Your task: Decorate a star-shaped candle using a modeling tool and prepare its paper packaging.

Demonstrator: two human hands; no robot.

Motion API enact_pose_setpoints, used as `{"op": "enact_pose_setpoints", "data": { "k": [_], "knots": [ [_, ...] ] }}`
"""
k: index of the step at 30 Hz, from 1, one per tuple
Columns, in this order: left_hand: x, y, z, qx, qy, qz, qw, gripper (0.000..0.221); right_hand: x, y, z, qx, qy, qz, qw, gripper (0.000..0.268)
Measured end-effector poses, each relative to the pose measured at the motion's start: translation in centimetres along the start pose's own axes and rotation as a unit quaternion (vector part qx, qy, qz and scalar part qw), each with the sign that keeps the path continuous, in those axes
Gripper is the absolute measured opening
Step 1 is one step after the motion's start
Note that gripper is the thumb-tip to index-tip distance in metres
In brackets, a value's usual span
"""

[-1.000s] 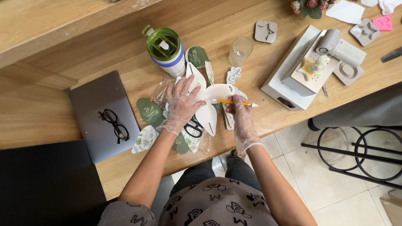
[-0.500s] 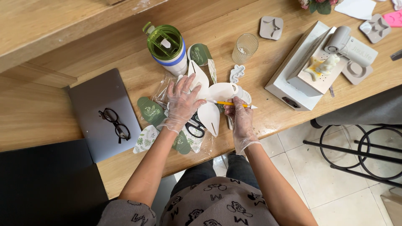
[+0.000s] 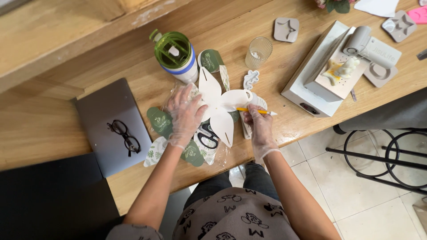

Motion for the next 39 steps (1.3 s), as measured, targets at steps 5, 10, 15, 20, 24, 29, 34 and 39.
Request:
{"op": "enact_pose_setpoints", "data": {
  "k": [5, 10, 15, 20, 24, 29, 34, 39],
  "knots": [
    [-0.7, 2.7, 4.8, 0.055, 0.058, 0.02, 0.997, 0.029, 3.2, -4.2, 2.8, 0.014, -0.005, 0.019, 1.0, 0.009],
    [-1.8, 7.8, 5.4, 0.18, 0.07, 0.007, 0.981, 0.023, 5.5, -9.0, 10.4, -0.061, 0.083, 0.109, 0.989, 0.006],
    [-3.7, 14.8, 3.9, 0.323, 0.003, -0.032, 0.946, 0.027, 4.5, -13.6, 18.0, -0.204, 0.106, 0.215, 0.949, 0.012],
    [-5.2, 20.3, 0.0, 0.39, -0.061, -0.058, 0.917, 0.032, 0.7, -17.2, 20.9, -0.129, 0.143, 0.259, 0.946, 0.012],
    [-6.6, 23.9, -3.5, 0.443, -0.123, -0.051, 0.887, 0.046, -4.3, -17.1, 23.0, -0.108, 0.137, 0.314, 0.933, 0.008],
    [-9.3, 27.6, -5.4, 0.478, -0.144, -0.031, 0.866, 0.049, -7.0, -17.9, 22.6, -0.087, 0.122, 0.336, 0.93, 0.008],
    [-9.8, 28.8, -7.8, 0.508, -0.19, 0.031, 0.84, 0.055, -7.9, -17.3, 22.9, -0.089, 0.112, 0.348, 0.927, 0.011],
    [-10.0, 28.9, -8.8, 0.466, -0.211, 0.008, 0.859, 0.059, -5.3, -17.1, 22.5, -0.043, 0.068, 0.263, 0.962, 0.018]
  ]
}}
Point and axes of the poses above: each hand's wrist, its own x-axis away from the middle knuckle, its own z-axis out of the back of the hand, y = z × x, the point moved 10 cm from there along -x, towards the middle knuckle, and after that the axes turned 1 degree about -x, right-handed, at the moved point
